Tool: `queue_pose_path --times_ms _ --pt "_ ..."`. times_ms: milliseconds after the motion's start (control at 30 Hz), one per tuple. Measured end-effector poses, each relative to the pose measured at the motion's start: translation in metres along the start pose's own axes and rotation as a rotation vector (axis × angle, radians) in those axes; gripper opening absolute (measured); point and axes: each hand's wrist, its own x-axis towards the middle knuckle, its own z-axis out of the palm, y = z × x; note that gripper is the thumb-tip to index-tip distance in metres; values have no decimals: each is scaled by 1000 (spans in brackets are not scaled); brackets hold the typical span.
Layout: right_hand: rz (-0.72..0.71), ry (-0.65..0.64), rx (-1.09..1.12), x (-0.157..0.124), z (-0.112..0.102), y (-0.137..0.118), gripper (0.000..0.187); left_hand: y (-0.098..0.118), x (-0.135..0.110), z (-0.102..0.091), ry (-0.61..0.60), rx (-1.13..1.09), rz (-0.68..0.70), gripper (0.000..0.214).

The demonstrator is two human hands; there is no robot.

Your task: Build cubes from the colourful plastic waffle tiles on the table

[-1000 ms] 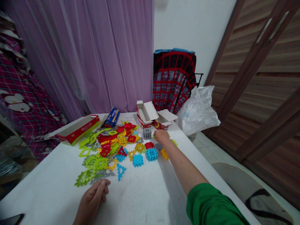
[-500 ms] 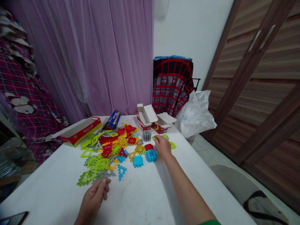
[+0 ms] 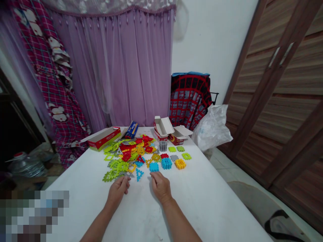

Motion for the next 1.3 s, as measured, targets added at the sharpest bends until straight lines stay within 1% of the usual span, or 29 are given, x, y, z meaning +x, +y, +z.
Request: queue_pose_path --times_ms 200,300,467,600,700,767,800,867,900,967,1067,1167,1300 --pt "117 -86 -121 -7 -1 1 31 2 -2 3 -5 166 40 39" --pt "139 -153 -142 -8 -1 -1 30 3 -4 3 -12 232 77 35" --pt "165 -246 -142 -6 0 -5 30 3 -5 3 0 308 110 35" --pt "212 -276 -114 -4 -2 -7 30 0 -3 0 79 366 116 28" --pt "231 -274 -91 -4 -4 -8 30 -2 -3 -12 172 418 118 23" --pt "205 -258 -67 -4 -4 -9 30 -4 -2 -22 225 494 202 23" --pt "175 -243 -45 -4 -3 -9 30 -6 -1 -26 244 564 294 23" --pt "94 -199 4 -4 1 -9 30 -10 3 -33 265 712 432 26" --pt "50 -175 23 -3 4 -10 30 -13 6 -34 272 782 459 28" --pt "-32 -139 42 0 11 -10 29 -19 14 -33 267 881 422 37" --pt "-108 -118 47 9 23 -13 29 -26 27 -27 191 944 364 45" --pt "-138 -108 45 19 35 -16 29 -29 43 -20 133 948 381 47" --pt "-156 -113 42 30 46 -19 28 -26 63 -12 125 942 417 49"
